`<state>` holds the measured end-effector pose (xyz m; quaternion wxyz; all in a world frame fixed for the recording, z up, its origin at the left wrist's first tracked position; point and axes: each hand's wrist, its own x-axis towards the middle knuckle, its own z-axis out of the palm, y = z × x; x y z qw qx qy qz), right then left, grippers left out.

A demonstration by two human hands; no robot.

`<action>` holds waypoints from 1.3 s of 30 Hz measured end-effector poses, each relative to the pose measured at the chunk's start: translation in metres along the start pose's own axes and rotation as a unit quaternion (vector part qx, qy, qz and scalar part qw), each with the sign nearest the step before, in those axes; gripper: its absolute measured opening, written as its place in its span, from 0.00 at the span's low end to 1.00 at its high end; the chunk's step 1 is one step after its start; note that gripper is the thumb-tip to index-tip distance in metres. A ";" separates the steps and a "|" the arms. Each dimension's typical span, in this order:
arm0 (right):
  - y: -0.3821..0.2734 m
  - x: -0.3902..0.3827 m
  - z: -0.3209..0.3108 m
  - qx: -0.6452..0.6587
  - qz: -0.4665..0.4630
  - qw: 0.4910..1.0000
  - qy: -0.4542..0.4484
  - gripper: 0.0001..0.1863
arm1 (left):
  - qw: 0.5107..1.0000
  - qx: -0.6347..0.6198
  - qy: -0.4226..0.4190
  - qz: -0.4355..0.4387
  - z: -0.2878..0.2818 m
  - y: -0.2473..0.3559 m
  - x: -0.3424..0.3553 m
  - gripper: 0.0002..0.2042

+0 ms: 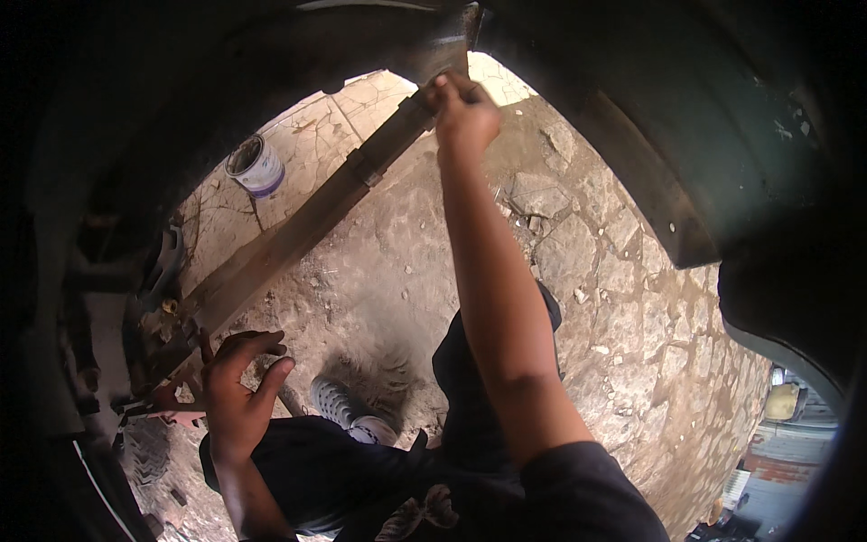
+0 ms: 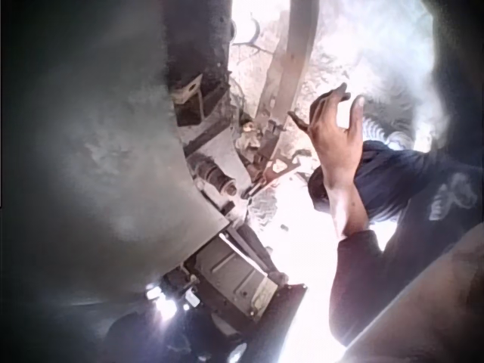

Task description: The person sits under a vehicle and uses a hammer to tap and adjust a metal bracket on the undercarriage. They repeatedly strike the bracket and check its alignment by hand throughout the clip.

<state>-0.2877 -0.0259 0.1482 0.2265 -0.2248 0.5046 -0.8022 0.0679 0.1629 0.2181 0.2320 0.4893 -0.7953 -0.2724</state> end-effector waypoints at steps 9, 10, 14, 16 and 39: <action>0.004 -0.001 0.009 0.015 -0.021 0.999 0.030 0.08 | 1.000 -0.017 0.013 0.012 0.004 0.009 0.007 0.13; 0.003 -0.001 0.012 0.001 -0.017 0.999 0.048 0.07 | 1.000 -0.005 0.014 0.016 0.003 0.010 0.007 0.13; 0.007 0.038 -0.006 0.001 -0.029 0.999 0.020 0.06 | 1.000 0.008 0.011 0.018 0.002 0.009 0.003 0.13; 0.012 0.025 -0.005 -0.112 -0.022 0.993 0.009 0.06 | 1.000 -0.002 0.010 -0.003 0.003 0.007 0.003 0.13; 0.011 0.023 0.002 0.070 0.010 0.997 0.033 0.09 | 0.997 0.066 -0.006 0.037 0.008 0.011 0.000 0.13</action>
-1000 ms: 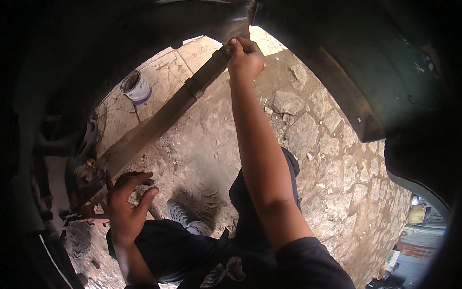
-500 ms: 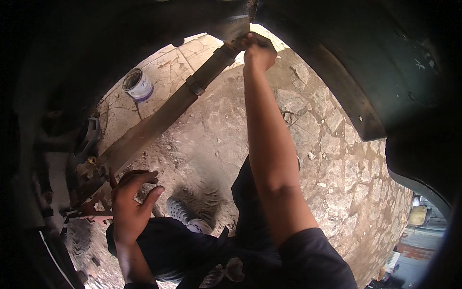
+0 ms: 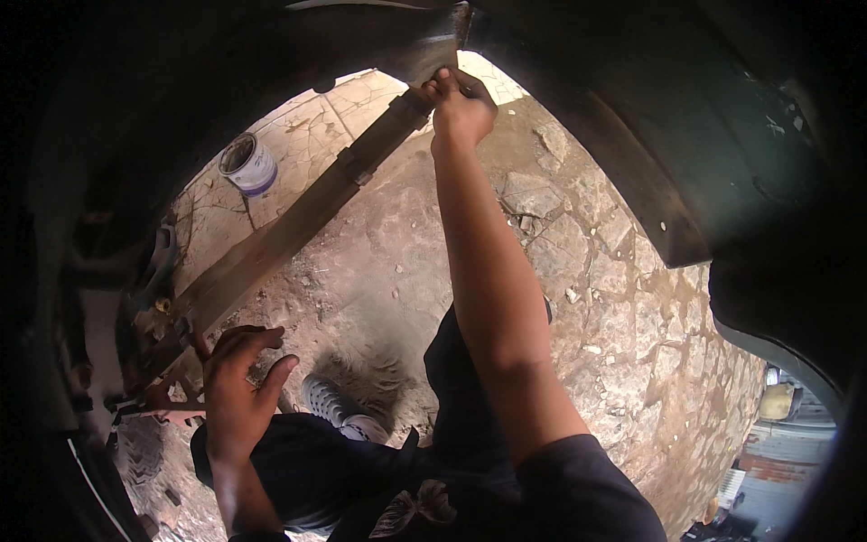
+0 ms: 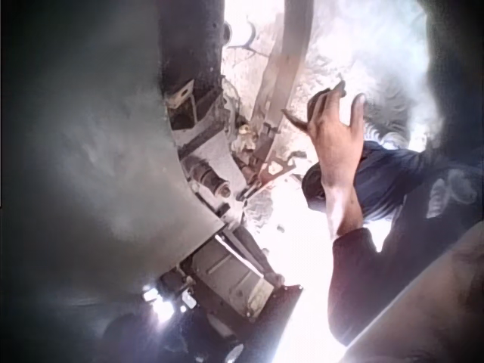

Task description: The person sits under a vehicle and uses a hammer to tap and adjust a metal bracket on the undercarriage. They repeatedly strike the bracket and check its alignment by hand throughout the clip.

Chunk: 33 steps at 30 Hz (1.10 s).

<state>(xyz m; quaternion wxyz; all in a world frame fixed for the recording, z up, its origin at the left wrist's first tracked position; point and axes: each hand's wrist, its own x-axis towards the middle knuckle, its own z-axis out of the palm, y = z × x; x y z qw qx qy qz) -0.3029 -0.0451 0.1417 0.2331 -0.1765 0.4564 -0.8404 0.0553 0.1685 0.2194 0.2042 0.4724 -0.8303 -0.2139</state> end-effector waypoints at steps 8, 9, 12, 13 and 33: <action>0.006 0.001 0.002 0.012 -0.015 1.000 0.021 0.05 | 1.000 -0.018 -0.005 0.011 -0.003 0.007 0.002 0.14; 0.006 0.011 -0.001 0.008 -0.019 0.999 0.028 0.06 | 1.000 -0.007 -0.005 0.015 -0.004 0.006 0.001 0.14; -0.002 0.041 -0.020 0.016 -0.025 0.999 0.019 0.08 | 0.999 0.018 -0.008 0.037 -0.003 0.007 0.005 0.14; -0.001 0.043 -0.023 0.030 -0.014 0.999 0.013 0.07 | 0.999 0.007 -0.012 0.034 -0.002 0.007 0.005 0.14; -0.025 -0.182 0.030 0.062 0.400 0.800 -0.443 0.21 | 0.982 -0.095 0.153 -0.053 0.009 -0.025 0.016 0.09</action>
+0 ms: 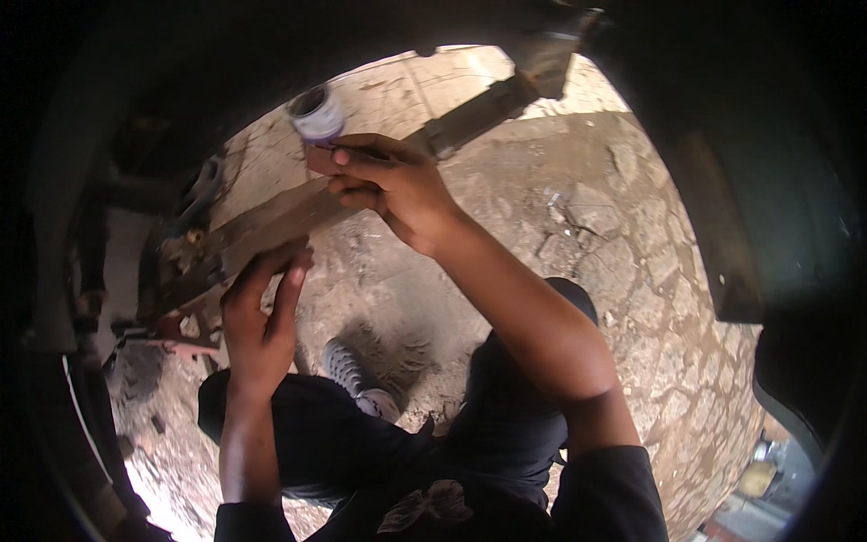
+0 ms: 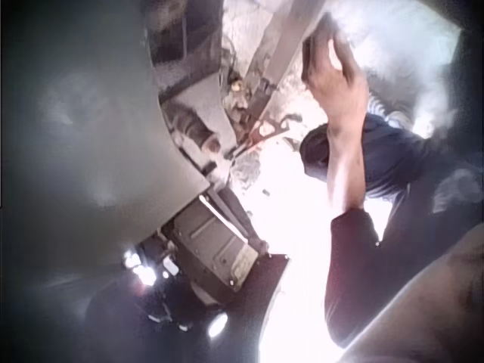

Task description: The person sits under a vehicle and uses a hammer to tap and adjust a metal bracket on the undercarriage. They repeatedly strike the bracket and check its alignment by hand throughout the clip.

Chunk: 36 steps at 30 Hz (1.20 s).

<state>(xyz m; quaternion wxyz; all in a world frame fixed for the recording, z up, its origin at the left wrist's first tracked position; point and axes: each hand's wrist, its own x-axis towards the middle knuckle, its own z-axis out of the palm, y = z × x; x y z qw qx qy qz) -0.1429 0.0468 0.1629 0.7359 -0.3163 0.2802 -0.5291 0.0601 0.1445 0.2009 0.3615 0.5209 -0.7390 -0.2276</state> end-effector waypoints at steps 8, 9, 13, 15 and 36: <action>0.017 -0.020 0.026 -0.093 0.092 0.985 -0.114 0.19 | 0.978 -0.145 0.135 -0.059 0.000 -0.011 0.004 0.14; 0.017 -0.022 0.027 -0.108 0.094 0.983 -0.113 0.18 | 0.975 -0.176 0.118 -0.071 -0.002 -0.009 0.004 0.14; 0.017 -0.026 0.028 -0.153 0.088 0.978 -0.108 0.15 | 0.952 -0.273 0.096 -0.096 0.000 -0.013 0.001 0.12; 0.016 -0.027 0.028 -0.181 0.074 0.974 -0.116 0.17 | 0.954 -0.273 0.088 -0.087 -0.003 -0.015 0.000 0.11; -0.005 -0.034 0.022 -0.269 0.045 0.946 -0.175 0.12 | 0.938 -0.323 0.069 -0.105 0.003 -0.011 0.003 0.08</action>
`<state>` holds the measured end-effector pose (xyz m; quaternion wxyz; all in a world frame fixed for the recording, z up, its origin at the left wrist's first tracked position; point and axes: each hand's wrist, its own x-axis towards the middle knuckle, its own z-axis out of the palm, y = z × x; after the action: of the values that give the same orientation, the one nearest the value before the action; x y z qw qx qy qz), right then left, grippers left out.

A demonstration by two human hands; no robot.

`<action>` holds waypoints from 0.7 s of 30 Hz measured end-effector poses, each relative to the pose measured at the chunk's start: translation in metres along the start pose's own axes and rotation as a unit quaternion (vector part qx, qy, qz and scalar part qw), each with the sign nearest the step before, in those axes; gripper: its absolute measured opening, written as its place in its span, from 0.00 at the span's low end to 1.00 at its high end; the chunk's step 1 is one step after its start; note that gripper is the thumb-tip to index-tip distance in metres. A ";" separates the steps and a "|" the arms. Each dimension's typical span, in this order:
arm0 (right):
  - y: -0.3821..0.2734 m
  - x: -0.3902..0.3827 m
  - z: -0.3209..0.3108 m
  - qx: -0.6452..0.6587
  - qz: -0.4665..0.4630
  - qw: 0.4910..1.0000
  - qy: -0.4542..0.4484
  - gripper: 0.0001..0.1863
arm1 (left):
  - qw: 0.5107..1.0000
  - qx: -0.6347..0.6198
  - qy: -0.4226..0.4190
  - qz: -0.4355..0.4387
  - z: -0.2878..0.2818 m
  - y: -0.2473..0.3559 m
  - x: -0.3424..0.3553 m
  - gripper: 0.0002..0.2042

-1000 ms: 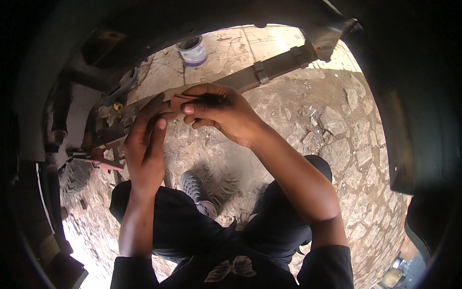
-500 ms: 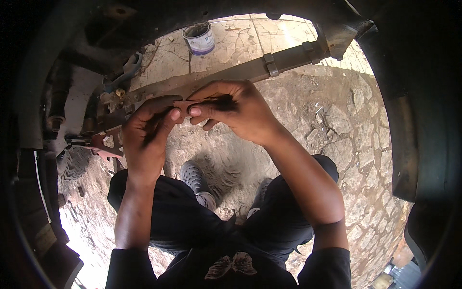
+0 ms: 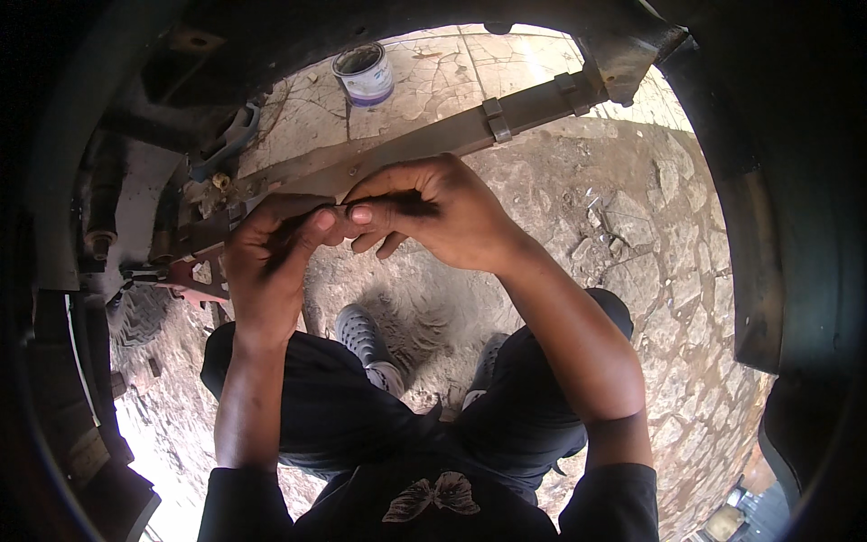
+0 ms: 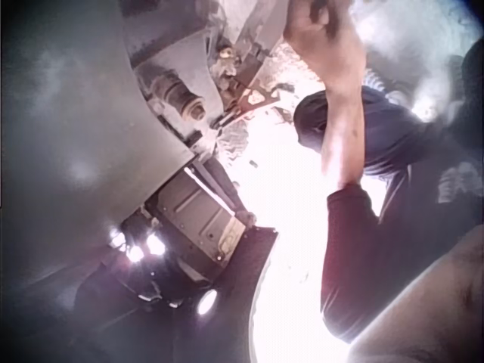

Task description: The person sits under a vehicle and uses a hammer to tap and adjust a metal bracket on the undercarriage. They repeatedly strike the bracket and check its alignment by hand throughout the clip.

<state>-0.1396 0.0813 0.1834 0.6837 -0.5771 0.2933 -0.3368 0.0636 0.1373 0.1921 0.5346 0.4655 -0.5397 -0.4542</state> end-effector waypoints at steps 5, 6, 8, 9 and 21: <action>0.001 -0.001 -0.003 0.020 -0.022 0.999 -0.012 0.13 | 0.999 -0.047 -0.008 0.002 0.001 0.002 0.004 0.08; 0.002 -0.001 -0.004 0.037 -0.023 0.999 -0.020 0.14 | 0.998 -0.065 -0.003 0.005 0.003 0.003 0.004 0.08; 0.004 -0.001 -0.006 0.063 -0.034 0.997 -0.036 0.14 | 0.996 -0.091 0.003 0.010 0.002 0.001 0.004 0.08; 0.006 -0.001 -0.007 0.071 -0.044 0.996 -0.044 0.15 | 0.995 -0.098 0.004 0.013 0.000 -0.002 0.005 0.08; 0.020 -0.003 -0.011 0.144 -0.073 0.986 -0.045 0.16 | 0.996 -0.076 0.038 0.040 0.015 0.004 0.002 0.08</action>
<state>-0.1477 0.0799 0.1620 0.7457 -0.5070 0.1676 -0.3986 0.0489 0.1362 0.1958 0.6063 0.4186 -0.5014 -0.4537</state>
